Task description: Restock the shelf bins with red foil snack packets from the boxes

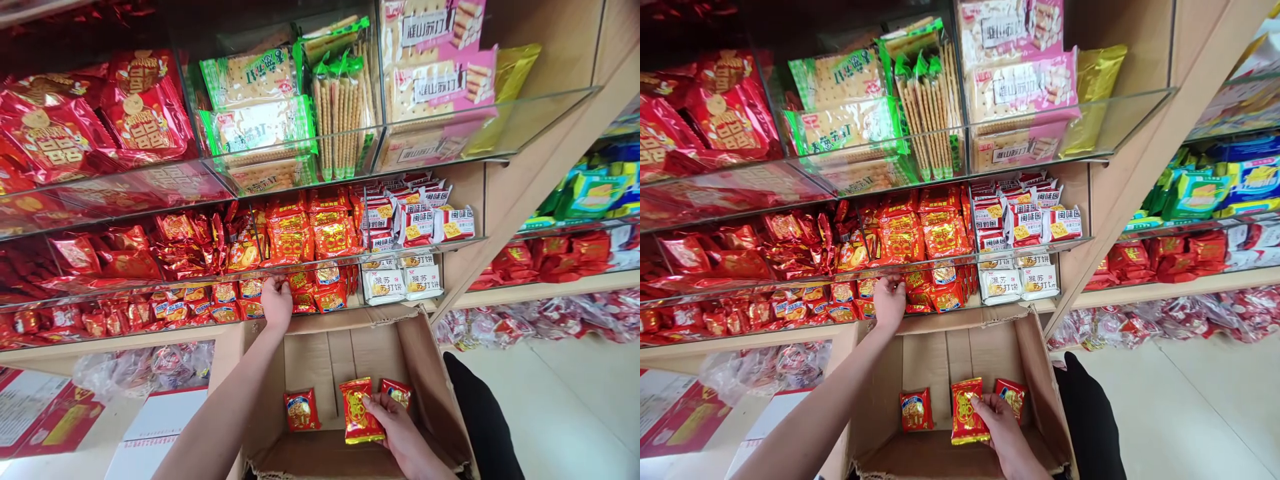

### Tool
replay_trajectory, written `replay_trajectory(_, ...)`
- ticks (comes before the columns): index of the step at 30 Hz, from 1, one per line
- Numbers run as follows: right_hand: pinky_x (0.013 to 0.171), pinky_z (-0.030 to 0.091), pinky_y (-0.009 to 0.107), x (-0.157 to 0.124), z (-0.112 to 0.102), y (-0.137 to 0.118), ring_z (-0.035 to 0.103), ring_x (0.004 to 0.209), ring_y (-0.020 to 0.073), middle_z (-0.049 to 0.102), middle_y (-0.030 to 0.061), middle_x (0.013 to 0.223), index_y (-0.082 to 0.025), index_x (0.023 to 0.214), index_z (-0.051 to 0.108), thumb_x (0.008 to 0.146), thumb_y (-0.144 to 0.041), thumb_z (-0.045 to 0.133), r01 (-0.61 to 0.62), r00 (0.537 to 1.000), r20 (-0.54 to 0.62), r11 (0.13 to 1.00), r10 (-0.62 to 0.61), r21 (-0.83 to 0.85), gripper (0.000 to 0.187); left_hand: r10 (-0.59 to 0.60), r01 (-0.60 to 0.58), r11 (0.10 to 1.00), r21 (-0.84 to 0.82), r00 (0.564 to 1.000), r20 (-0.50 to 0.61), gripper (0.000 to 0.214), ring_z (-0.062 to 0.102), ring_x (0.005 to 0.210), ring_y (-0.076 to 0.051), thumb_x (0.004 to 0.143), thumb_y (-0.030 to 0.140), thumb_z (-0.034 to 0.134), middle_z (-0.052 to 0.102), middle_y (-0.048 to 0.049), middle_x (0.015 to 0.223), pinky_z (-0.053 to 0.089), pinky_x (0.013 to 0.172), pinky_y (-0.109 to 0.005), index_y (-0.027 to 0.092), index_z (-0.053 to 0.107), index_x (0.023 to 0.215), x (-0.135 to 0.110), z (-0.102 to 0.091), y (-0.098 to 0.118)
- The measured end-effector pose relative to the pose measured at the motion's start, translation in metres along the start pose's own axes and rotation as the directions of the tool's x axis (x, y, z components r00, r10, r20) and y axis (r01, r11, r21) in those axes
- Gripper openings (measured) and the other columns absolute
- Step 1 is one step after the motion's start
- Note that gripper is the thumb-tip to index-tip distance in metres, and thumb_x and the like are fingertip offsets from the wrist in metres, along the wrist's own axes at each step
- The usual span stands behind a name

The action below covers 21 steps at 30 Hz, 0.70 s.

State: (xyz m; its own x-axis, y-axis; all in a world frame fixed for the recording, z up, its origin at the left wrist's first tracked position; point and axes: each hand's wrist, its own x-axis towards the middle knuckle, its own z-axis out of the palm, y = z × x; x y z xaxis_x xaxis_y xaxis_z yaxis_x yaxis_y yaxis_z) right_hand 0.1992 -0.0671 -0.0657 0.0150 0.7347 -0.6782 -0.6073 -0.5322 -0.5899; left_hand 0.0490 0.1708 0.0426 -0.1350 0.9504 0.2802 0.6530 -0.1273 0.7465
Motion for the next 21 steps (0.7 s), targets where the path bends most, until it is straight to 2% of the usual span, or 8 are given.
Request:
replay_trajectory(3,0.05,0.044,0.024,0.002,-0.001,0.001,0.058,0.055,0.014,0.062,-0.0023,0.059,-0.019,0.07,0.058,0.055,-0.044,0.073,-0.015,1.0,-0.003,1.0,0.015,0.004,0.033,0.099,-0.1,0.986,0.13,0.995,0.014,0.019,0.053,0.1,-0.019,0.076,0.016,0.045,0.049,-0.0112,0.108,0.046,0.088,-0.036,0.016,0.052,0.093,-0.005,0.004,0.002)
replay_trajectory(8,0.051,0.045,0.024,0.004,-0.001,0.002,0.059,0.057,0.0143,0.06,-0.0032,0.056,-0.019,0.068,0.057,0.054,-0.044,0.074,-0.028,1.0,-0.003,0.999,0.028,0.023,0.034,0.232,-0.266,0.904,0.335,0.963,0.137,0.037,0.036,0.116,-0.031,0.073,0.008,0.043,0.038,-0.0148,0.126,0.033,0.096,-0.05,0.016,0.056,0.107,-0.014,0.006,0.001)
replay_trajectory(13,0.052,0.046,0.024,0.004,-0.002,0.003,0.059,0.057,0.0142,0.061,-0.0022,0.058,-0.018,0.069,0.057,0.054,-0.043,0.074,-0.04,0.999,0.003,0.999,0.04,0.027,0.034,0.243,-0.321,0.836,0.446,0.944,0.224,0.05,0.04,0.111,-0.031,0.074,0.003,0.036,0.029,-0.0184,0.136,0.036,0.09,-0.049,0.014,0.046,0.121,-0.014,0.008,0.0)
replay_trajectory(18,0.052,0.046,0.024,0.005,-0.005,0.006,0.058,0.056,0.013,0.063,-0.0013,0.062,-0.017,0.068,0.056,0.057,-0.04,0.073,-0.036,0.999,0.012,0.999,0.036,0.01,0.031,0.233,-0.358,0.806,0.472,0.924,0.302,0.055,0.044,0.108,-0.029,0.073,0.004,0.035,0.035,-0.0182,0.13,0.039,0.089,-0.045,0.012,0.038,0.127,-0.003,0.014,0.001)
replay_trajectory(21,0.052,0.045,0.023,0.006,-0.005,0.007,0.058,0.055,0.0118,0.062,-0.0022,0.061,-0.017,0.068,0.056,0.057,-0.038,0.074,-0.039,0.999,0.005,0.999,0.039,0.008,0.029,0.252,-0.406,0.791,0.457,0.898,0.36,0.049,0.042,0.113,-0.03,0.078,0.013,0.038,0.034,-0.0195,0.13,0.036,0.093,-0.045,0.009,0.038,0.127,-0.004,0.008,0.003)
